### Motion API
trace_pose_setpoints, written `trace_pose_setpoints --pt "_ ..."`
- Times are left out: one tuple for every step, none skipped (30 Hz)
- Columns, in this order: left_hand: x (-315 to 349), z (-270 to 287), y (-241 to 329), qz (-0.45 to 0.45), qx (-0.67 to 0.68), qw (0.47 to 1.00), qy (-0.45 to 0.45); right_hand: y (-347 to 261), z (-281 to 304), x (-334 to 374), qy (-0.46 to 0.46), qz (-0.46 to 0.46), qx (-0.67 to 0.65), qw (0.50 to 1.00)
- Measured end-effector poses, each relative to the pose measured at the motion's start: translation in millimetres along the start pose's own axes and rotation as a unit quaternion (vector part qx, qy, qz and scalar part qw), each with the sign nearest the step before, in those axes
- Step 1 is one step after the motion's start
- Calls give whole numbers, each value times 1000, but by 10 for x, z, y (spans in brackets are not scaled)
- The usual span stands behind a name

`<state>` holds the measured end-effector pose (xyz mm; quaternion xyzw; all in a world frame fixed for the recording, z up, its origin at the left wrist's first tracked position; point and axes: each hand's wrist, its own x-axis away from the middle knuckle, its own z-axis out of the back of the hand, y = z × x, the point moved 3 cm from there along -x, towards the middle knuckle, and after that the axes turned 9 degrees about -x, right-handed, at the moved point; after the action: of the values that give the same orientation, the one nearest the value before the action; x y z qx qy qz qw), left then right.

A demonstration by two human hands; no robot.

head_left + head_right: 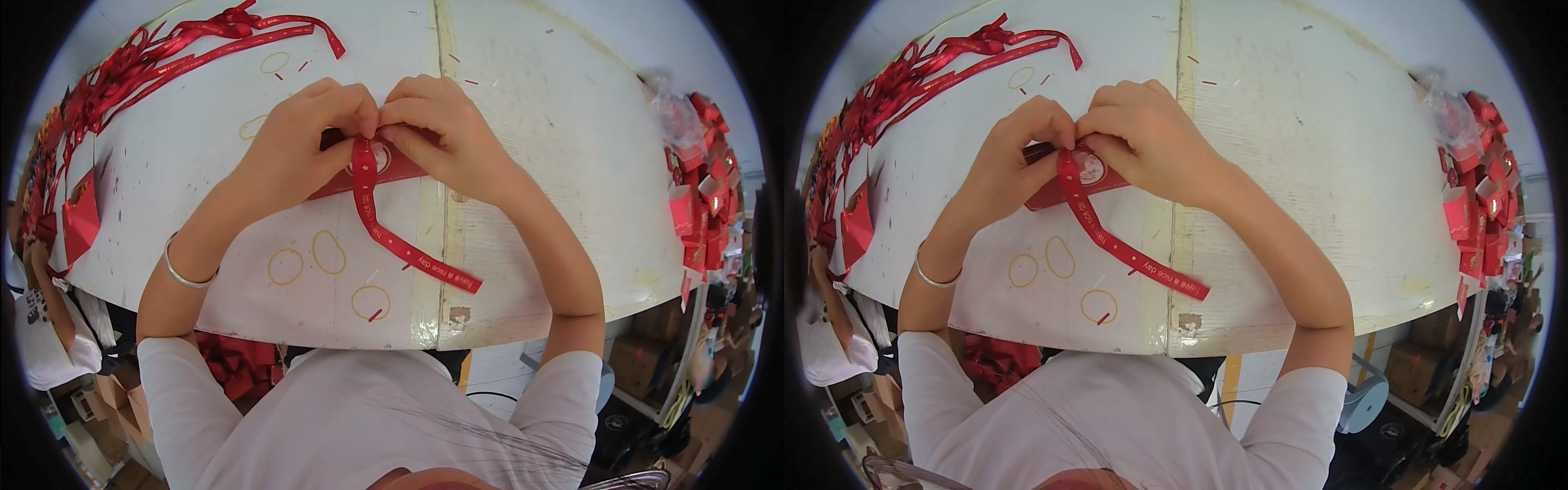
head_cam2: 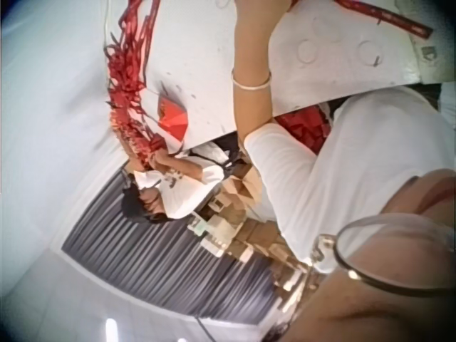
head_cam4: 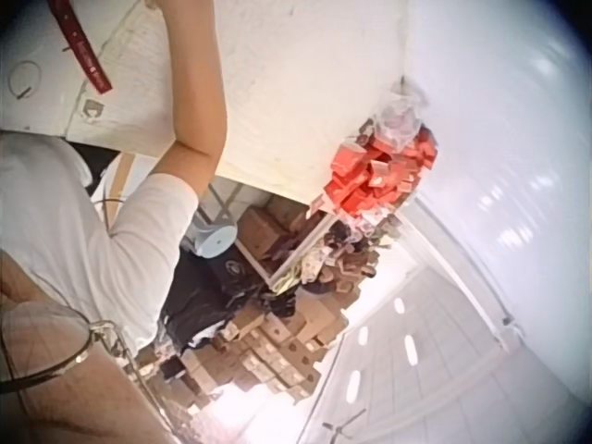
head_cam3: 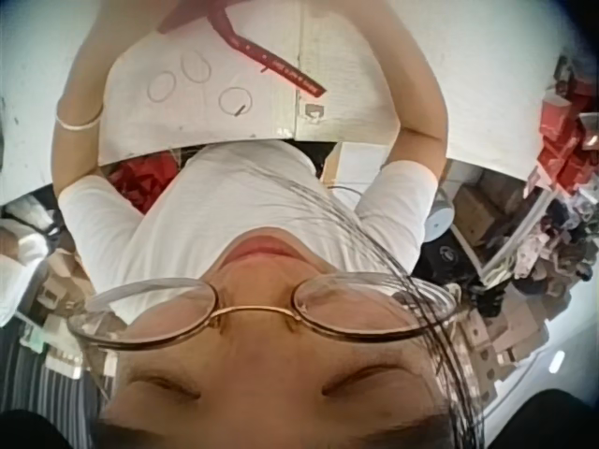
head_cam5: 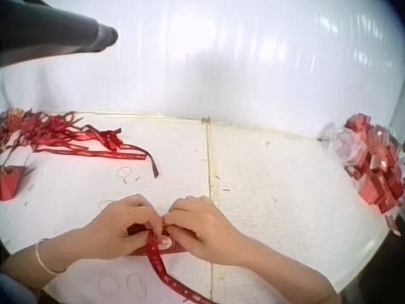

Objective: The person assembles small red paper gift boxes by folding the sides, inserting small items, and tying red ribbons around them. The person repeatedly folds the box flaps, places items inside, and secures the closure with a ribbon bow.

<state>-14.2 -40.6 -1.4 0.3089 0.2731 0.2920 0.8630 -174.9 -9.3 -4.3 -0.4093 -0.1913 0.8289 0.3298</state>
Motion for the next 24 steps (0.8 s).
trace_pose_setpoints --pt "-2 7 5 -12 -14 1000 -12 31 1 -16 -10 -13 -22 1000" --pt "-2 22 5 -24 -29 999 -23 50 -2 -28 -20 -25 -44 999" --pt "4 30 2 -34 -43 998 -34 43 -10 -43 -17 -30 -39 999" --pt "8 36 -13 -40 -43 998 -32 25 -24 -64 -13 -34 -34 999" --pt "10 39 -33 -44 -42 998 -30 11 -30 -76 -10 -38 -30 999" --pt "8 45 -49 -51 -42 997 -28 11 -26 -79 -10 -46 -33 998" --pt "11 54 -49 -68 -42 996 -40 12 -22 -79 -11 -54 -37 998" --pt "13 65 -46 -85 -42 994 -52 11 -18 -79 -11 -61 -41 997" --pt "18 75 -44 -101 -43 992 -63 9 -13 -81 -18 -77 -47 996" --pt "11 77 -43 -119 -55 989 -61 3 -5 -79 -24 -93 -54 994" --pt "-5 70 -43 -138 -67 986 -59 8 -7 -77 -31 -109 -60 992" --pt "-17 64 -34 -157 -78 983 -58 7 -3 -76 -29 -109 -62 992" --pt "-21 63 -34 -158 -83 982 -58 8 -1 -76 -26 -109 -63 992" --pt "-24 62 -32 -160 -87 981 -59 7 1 -76 -24 -110 -65 992" --pt "-23 63 -37 -161 -92 981 -59 7 -2 -85 -26 -124 -67 990" --pt "-23 66 -42 -136 -72 987 -53 -4 1 -101 -28 -138 -69 988" --pt "-14 63 -36 -111 -51 991 -47 -16 3 -111 -30 -152 -71 985" --pt "-19 76 -32 -87 -32 995 -40 -20 11 -123 -35 -166 -81 982" --pt "-17 70 -42 -87 -15 995 -35 -27 27 -122 -41 -180 -90 979" --pt "-6 40 -76 -88 3 996 -31 -35 43 -111 -46 -194 -100 975" --pt "-10 57 -101 -89 12 996 -26 -46 63 -109 -56 -169 -87 980" --pt "-13 73 -104 -77 15 997 -28 -51 81 -81 -65 -143 -74 985" --pt "-13 83 -93 -64 18 997 -30 -55 73 -80 -74 -118 -61 988" --pt "-12 54 -94 -51 28 998 -34 -62 53 -63 -60 -99 -35 993"
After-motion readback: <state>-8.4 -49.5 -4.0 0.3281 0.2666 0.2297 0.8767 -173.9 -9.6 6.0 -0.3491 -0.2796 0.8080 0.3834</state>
